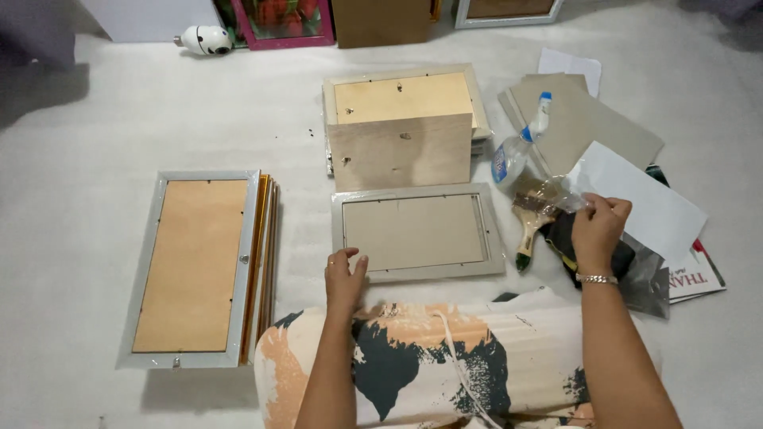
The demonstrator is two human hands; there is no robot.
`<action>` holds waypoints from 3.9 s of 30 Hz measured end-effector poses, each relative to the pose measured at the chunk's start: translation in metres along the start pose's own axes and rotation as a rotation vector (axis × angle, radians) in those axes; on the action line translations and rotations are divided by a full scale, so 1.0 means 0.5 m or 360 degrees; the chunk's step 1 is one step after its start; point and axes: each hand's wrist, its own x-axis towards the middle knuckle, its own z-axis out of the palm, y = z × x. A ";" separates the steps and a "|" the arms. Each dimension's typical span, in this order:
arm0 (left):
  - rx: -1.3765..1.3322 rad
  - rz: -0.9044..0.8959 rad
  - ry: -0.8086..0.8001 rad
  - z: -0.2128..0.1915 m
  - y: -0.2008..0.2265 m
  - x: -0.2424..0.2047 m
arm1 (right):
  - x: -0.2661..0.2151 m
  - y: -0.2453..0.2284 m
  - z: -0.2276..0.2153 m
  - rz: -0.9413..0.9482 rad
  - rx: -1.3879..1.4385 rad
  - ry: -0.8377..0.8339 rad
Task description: The person is cleaning and preparing picture frames using a brush and cleaning cloth.
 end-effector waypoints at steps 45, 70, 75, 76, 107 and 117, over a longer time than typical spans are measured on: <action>0.0869 -0.0363 -0.0051 0.058 -0.044 -0.001 | -0.222 0.006 0.377 0.0634 0.0140 -0.1347; 0.0202 -0.0731 0.0100 0.028 -0.056 0.057 | -0.066 -0.130 0.125 0.0913 0.1012 -0.0954; -0.0051 -0.0793 0.0135 0.036 -0.081 0.083 | -0.062 -0.077 0.148 0.1222 0.1524 -0.0758; -0.0046 -0.0782 0.0116 0.032 -0.071 0.082 | -0.052 -0.091 0.127 0.1235 0.1520 -0.0738; -0.0015 -0.0645 0.0336 0.062 -0.176 0.149 | 0.067 0.303 0.250 0.1648 0.1295 -0.0057; 0.0007 -0.0639 0.0278 0.058 -0.161 0.135 | -0.014 0.026 0.146 0.0542 -0.0719 -0.1989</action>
